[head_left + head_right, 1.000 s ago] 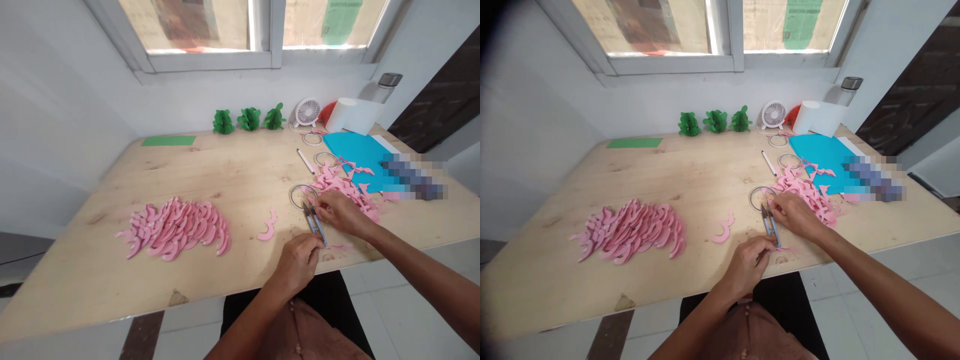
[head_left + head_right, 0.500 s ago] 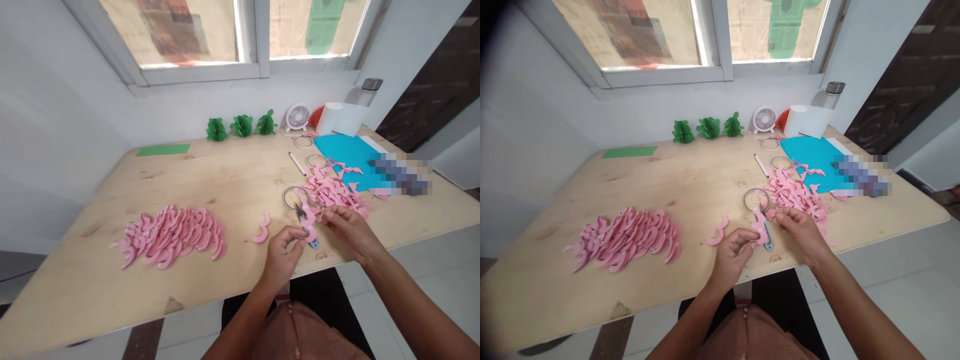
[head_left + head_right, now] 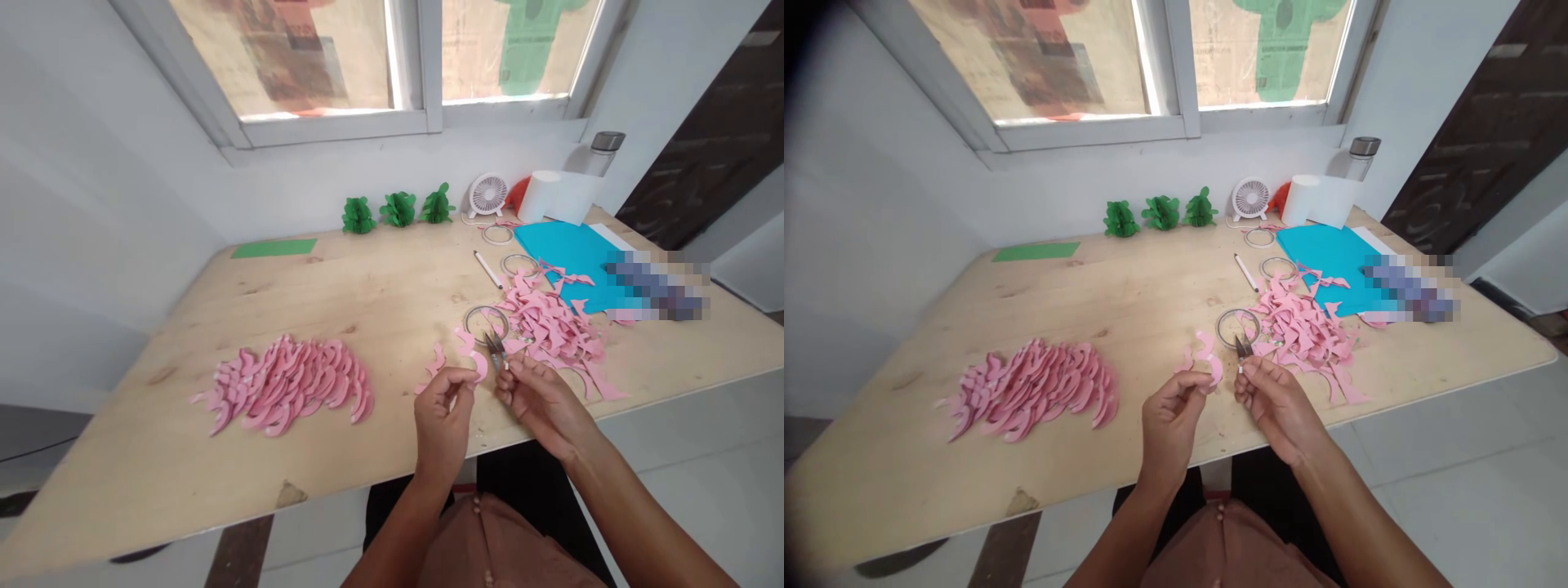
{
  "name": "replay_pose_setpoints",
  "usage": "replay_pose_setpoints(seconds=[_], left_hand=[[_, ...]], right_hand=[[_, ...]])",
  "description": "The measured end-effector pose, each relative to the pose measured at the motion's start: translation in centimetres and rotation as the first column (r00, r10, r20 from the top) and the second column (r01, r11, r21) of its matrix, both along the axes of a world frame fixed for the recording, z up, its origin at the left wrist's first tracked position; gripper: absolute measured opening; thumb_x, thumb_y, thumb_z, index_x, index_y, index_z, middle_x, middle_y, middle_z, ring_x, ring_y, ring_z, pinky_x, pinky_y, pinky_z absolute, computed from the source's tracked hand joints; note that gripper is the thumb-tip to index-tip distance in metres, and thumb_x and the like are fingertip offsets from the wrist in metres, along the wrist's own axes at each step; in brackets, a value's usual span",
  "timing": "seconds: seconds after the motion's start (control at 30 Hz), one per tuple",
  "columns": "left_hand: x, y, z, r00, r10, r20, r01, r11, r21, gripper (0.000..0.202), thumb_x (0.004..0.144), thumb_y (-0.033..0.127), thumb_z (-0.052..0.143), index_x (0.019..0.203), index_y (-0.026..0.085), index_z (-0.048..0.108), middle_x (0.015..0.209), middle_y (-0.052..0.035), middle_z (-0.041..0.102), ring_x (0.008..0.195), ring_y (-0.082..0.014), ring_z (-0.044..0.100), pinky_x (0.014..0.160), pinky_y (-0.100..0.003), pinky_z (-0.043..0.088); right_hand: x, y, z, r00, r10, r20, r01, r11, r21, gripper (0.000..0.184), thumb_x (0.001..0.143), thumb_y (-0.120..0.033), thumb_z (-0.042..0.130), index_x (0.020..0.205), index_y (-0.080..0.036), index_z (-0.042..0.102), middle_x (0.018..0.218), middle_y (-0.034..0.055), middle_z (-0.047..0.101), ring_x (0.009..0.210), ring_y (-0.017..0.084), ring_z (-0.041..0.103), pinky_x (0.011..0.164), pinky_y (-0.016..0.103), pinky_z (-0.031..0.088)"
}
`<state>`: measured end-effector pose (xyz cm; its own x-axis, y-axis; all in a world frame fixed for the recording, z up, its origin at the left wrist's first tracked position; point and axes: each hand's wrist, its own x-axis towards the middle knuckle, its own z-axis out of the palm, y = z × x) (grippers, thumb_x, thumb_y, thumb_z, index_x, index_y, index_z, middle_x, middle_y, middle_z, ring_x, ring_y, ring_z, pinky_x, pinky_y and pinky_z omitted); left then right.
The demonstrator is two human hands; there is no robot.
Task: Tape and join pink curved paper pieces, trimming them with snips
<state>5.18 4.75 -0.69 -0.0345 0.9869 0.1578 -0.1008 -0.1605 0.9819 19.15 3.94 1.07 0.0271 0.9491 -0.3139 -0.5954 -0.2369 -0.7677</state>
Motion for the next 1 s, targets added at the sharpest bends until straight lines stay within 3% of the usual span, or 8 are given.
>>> replay_pose_setpoints(seconds=[0.23, 0.4, 1.0], left_hand=[[-0.6, 0.1, 1.5, 0.983, 0.024, -0.182, 0.005, 0.988, 0.154, 0.018, 0.079, 0.012, 0.056, 0.086, 0.019, 0.071, 0.088, -0.0046, 0.073, 0.083, -0.0175, 0.068, 0.081, -0.032, 0.053], [-0.7, 0.0, 1.9, 0.96, 0.071, -0.27, -0.002, 0.969, 0.247, 0.018, 0.079, 0.01, 0.058, 0.087, 0.02, 0.071, 0.09, -0.0047, 0.073, 0.085, -0.0179, 0.069, 0.081, -0.031, 0.054], [-1.2, -0.1, 2.5, 0.954, -0.007, -0.301, 0.084, 0.966, 0.245, 0.019, 0.078, 0.006, 0.058, 0.085, 0.017, 0.072, 0.09, -0.0065, 0.073, 0.087, -0.0176, 0.068, 0.083, -0.03, 0.052]], right_hand=[[-1.1, -0.5, 0.3, 0.995, 0.042, 0.088, -0.044, 0.999, 0.025, 0.02, 0.069, -0.035, 0.078, 0.07, -0.02, 0.065, 0.066, -0.0012, 0.055, 0.064, 0.012, 0.048, 0.063, 0.026, 0.04], [-1.6, -0.7, 0.4, 0.985, 0.041, 0.17, -0.05, 0.997, 0.052, 0.022, 0.068, -0.038, 0.078, 0.072, -0.021, 0.066, 0.066, -0.0008, 0.056, 0.064, 0.013, 0.048, 0.065, 0.027, 0.04], [-1.9, -0.7, 1.0, 0.97, 0.049, 0.239, -0.061, 0.997, 0.045, 0.022, 0.067, -0.039, 0.079, 0.071, -0.02, 0.068, 0.067, -0.002, 0.056, 0.067, 0.013, 0.044, 0.068, 0.027, 0.033]])
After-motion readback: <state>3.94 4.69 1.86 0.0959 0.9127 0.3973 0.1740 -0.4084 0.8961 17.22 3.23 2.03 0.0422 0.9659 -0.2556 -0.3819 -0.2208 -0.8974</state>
